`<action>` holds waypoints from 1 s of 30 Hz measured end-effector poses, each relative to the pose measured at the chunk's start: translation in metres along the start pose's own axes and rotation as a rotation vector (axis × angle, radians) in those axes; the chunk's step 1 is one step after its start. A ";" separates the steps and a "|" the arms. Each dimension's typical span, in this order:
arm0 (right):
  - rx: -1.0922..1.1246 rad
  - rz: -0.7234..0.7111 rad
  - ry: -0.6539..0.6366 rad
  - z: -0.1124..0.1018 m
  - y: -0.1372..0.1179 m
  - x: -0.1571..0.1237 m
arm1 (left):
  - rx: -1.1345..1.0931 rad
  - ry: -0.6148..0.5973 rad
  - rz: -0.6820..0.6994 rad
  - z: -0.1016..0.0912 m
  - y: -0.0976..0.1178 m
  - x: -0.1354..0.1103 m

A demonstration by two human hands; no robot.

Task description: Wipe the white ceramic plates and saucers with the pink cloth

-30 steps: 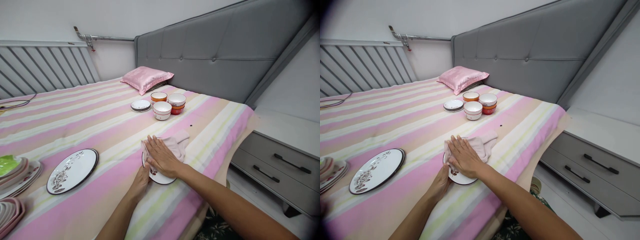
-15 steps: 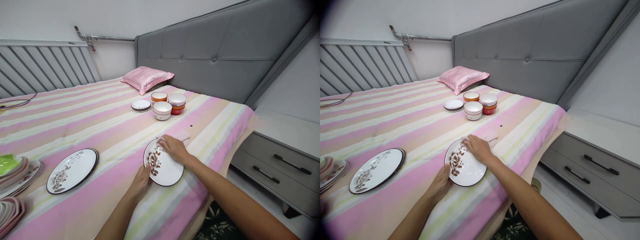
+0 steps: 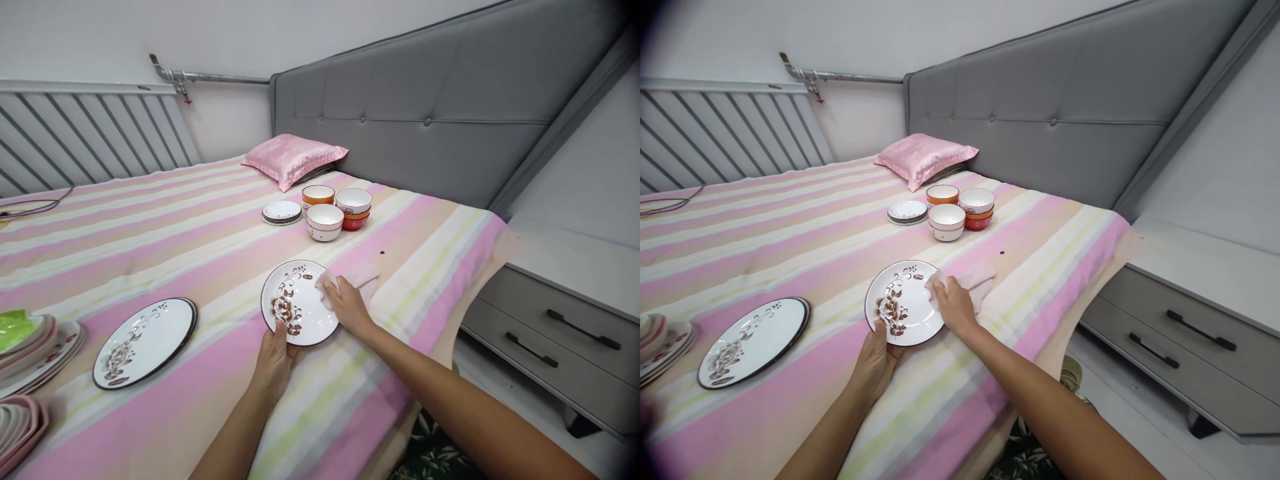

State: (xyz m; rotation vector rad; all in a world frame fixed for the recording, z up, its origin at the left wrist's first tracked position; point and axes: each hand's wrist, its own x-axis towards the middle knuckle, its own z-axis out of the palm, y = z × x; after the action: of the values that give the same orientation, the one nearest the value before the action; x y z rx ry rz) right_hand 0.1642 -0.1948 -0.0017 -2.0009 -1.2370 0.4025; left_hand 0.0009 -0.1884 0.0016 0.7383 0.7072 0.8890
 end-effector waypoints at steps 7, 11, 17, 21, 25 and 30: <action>0.335 0.080 -0.085 0.013 -0.013 -0.021 | -0.056 -0.064 0.184 -0.001 0.001 0.003; 0.641 0.145 -0.187 0.018 -0.015 -0.027 | -0.010 -0.080 0.203 0.001 0.003 0.001; 0.818 0.138 -0.108 -0.002 -0.007 -0.010 | 0.120 -0.058 0.036 -0.006 0.006 -0.003; 0.828 0.046 -0.226 -0.021 0.004 0.001 | 0.242 -0.236 -0.143 -0.014 0.009 -0.006; 0.846 -0.028 -0.376 -0.030 0.010 0.004 | 0.311 -0.323 -0.182 -0.017 0.007 -0.007; 0.865 -0.054 -0.331 -0.025 0.010 0.005 | 0.332 -0.253 -0.181 -0.016 0.002 -0.007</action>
State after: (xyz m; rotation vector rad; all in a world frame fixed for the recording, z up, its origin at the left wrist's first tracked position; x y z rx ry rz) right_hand 0.1878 -0.2037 0.0091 -1.1812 -1.0389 1.0644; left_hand -0.0153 -0.1890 -0.0039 1.0437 0.6896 0.5062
